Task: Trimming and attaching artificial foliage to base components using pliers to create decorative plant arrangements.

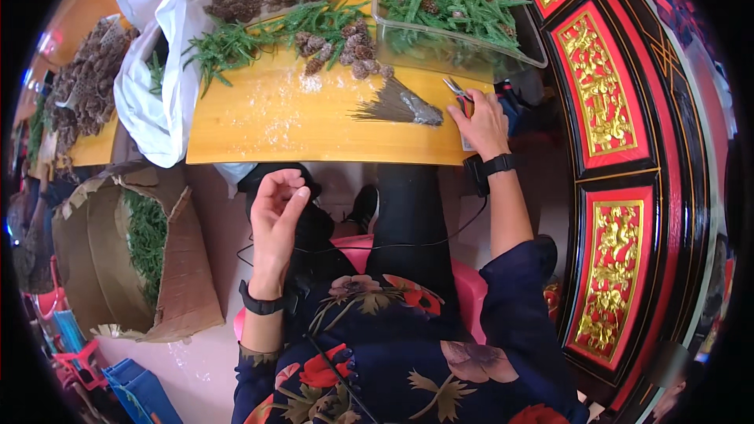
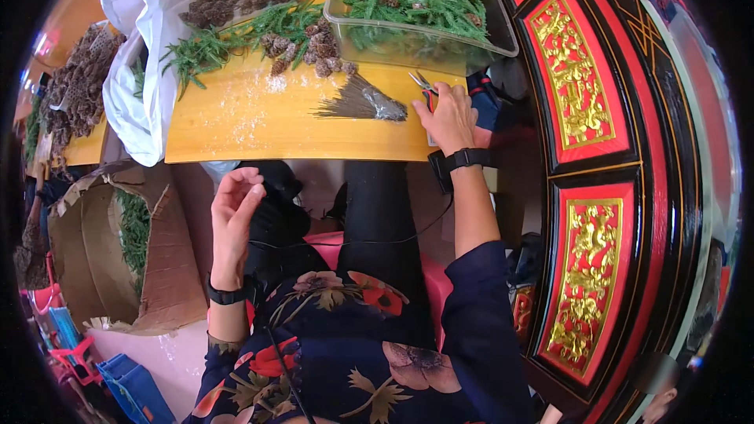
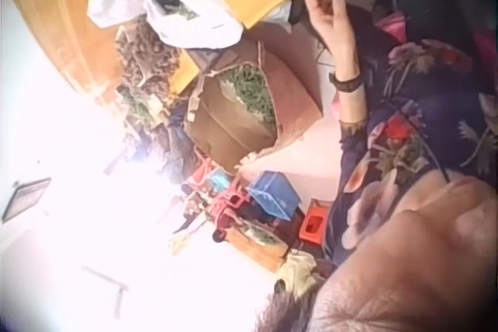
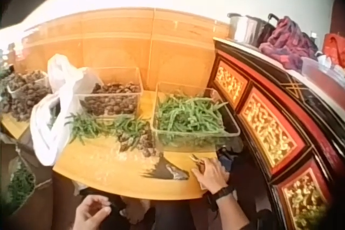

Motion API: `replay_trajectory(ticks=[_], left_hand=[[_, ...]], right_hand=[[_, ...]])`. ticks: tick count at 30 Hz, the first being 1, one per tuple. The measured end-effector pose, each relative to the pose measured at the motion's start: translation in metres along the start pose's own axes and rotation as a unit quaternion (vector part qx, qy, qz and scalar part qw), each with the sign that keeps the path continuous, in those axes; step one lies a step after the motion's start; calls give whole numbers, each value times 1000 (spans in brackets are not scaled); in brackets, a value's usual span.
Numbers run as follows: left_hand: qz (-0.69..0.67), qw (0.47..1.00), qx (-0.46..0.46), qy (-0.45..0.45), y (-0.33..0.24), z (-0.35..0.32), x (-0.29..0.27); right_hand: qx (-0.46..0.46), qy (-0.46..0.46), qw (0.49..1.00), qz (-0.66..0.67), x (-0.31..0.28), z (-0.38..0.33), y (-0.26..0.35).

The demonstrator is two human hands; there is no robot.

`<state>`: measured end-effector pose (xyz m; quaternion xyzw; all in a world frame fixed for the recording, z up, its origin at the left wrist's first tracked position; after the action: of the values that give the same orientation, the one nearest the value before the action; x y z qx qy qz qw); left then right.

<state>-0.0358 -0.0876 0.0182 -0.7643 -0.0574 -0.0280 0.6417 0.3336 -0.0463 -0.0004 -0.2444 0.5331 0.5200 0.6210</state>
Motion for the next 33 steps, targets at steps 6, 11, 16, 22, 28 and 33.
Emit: replay_trajectory(ticks=[6, 11, 16, 22, 28, 33], left_hand=[[179, 978, 101, 17, -18, 26, 41], [381, 897, 223, 24, -42, 75, 80], [493, 815, 305, 6, -36, 147, 125], [585, 744, 323, 10, -19, 178, 152], [555, 789, 262, -8, -15, 181, 143], [416, 897, 147, -7, -24, 154, 113]], right_hand=[[-48, -52, 998, 0, -9, 16, -20], [-150, -82, 978, 117, -21, 5, 6], [-256, -56, 953, 151, -13, -26, 65], [-278, -59, 950, 131, -2, -19, 67], [-253, -36, 945, 204, 6, -13, 60], [-220, -23, 952, 212, 10, -12, 61]])
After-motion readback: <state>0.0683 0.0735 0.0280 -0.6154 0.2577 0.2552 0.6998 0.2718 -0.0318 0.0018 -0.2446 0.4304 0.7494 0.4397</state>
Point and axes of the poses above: each hand's wrist, its own z-axis towards the middle knuckle, its own x-axis out of the palm, y = z × x, the point moved 3 cm from there along z, towards the middle knuckle, and after that the axes turned 9 degrees about -y, right-handed, at the moved point
